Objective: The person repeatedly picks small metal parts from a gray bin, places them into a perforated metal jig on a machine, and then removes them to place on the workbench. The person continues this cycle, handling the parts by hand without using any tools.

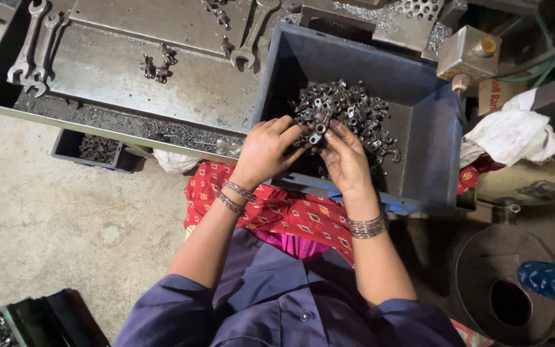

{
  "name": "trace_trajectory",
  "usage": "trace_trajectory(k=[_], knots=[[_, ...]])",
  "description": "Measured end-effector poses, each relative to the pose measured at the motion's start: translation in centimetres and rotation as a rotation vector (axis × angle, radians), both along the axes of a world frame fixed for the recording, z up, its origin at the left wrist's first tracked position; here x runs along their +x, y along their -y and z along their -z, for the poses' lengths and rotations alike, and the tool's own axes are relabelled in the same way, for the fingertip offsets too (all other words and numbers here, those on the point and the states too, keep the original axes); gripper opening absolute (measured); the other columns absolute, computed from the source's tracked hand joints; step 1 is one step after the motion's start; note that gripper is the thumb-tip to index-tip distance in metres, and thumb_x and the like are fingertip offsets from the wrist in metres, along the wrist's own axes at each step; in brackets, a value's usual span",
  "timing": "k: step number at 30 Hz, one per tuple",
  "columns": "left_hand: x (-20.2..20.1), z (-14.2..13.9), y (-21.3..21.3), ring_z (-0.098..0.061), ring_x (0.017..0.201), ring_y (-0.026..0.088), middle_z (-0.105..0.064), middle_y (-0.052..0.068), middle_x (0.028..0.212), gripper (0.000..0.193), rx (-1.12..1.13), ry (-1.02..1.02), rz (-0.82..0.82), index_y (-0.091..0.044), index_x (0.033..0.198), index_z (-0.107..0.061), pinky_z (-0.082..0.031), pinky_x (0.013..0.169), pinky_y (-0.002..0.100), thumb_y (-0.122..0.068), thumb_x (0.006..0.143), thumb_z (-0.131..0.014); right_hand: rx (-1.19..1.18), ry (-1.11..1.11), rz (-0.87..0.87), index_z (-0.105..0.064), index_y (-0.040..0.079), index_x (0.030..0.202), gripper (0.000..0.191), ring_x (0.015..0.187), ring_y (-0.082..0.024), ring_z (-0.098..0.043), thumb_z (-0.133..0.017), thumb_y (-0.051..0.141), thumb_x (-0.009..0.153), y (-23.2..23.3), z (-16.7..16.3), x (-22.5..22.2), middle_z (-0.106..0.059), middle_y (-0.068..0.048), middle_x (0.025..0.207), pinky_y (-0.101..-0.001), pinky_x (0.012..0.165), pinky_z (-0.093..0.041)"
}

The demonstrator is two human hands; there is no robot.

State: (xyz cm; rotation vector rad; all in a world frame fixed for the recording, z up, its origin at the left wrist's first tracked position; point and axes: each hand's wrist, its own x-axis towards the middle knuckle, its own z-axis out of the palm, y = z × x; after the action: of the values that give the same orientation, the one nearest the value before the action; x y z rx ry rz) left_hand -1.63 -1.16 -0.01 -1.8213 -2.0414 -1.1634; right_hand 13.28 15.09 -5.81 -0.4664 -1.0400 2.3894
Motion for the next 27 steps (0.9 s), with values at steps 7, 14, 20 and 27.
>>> trace_trajectory(k=[7,14,20,27], knots=[[-0.04,0.10,-0.03,-0.064,0.087,0.030,-0.058,0.008,0.094,0.032,-0.004,-0.016,0.008,-0.013,0.112,-0.068,-0.051,0.073,0.045,-0.028,0.086,-0.079,-0.007,0.043,0.024,-0.062,0.001,0.131,0.030,0.109,-0.016,-0.071,-0.053,0.000,0.103,0.20,-0.39,-0.15,-0.069,-0.010,0.130,-0.0234,0.084,-0.061],[0.05,0.06,0.06,-0.064,0.086,0.029,-0.057,0.008,0.093,0.035,0.001,-0.031,0.005,-0.017,0.118,-0.068,-0.051,0.074,0.044,-0.028,0.086,-0.079,0.019,-0.012,-0.010,-0.064,0.000,0.134,0.032,0.110,-0.015,-0.070,-0.054,-0.001,0.104,0.16,-0.48,0.01,-0.070,-0.009,0.133,-0.0189,0.077,-0.054],[0.05,0.10,0.11,-0.063,0.085,0.029,-0.057,0.008,0.093,0.039,-0.001,-0.035,0.004,-0.019,0.120,-0.069,-0.051,0.072,0.045,-0.026,0.083,-0.079,0.004,0.054,0.027,-0.063,0.002,0.131,0.030,0.110,-0.014,-0.070,-0.054,-0.001,0.103,0.37,-0.51,-0.04,-0.069,-0.008,0.131,-0.0230,0.086,-0.059],[-0.07,0.48,0.06,-0.064,0.089,0.029,-0.059,0.007,0.096,0.035,-0.018,-0.025,0.010,-0.016,0.115,-0.068,-0.050,0.075,0.045,-0.025,0.083,-0.079,0.060,0.061,0.011,-0.066,0.002,0.130,0.029,0.099,-0.008,-0.068,-0.057,-0.001,0.103,0.18,0.19,0.07,-0.072,-0.006,0.124,-0.0160,0.069,-0.052]])
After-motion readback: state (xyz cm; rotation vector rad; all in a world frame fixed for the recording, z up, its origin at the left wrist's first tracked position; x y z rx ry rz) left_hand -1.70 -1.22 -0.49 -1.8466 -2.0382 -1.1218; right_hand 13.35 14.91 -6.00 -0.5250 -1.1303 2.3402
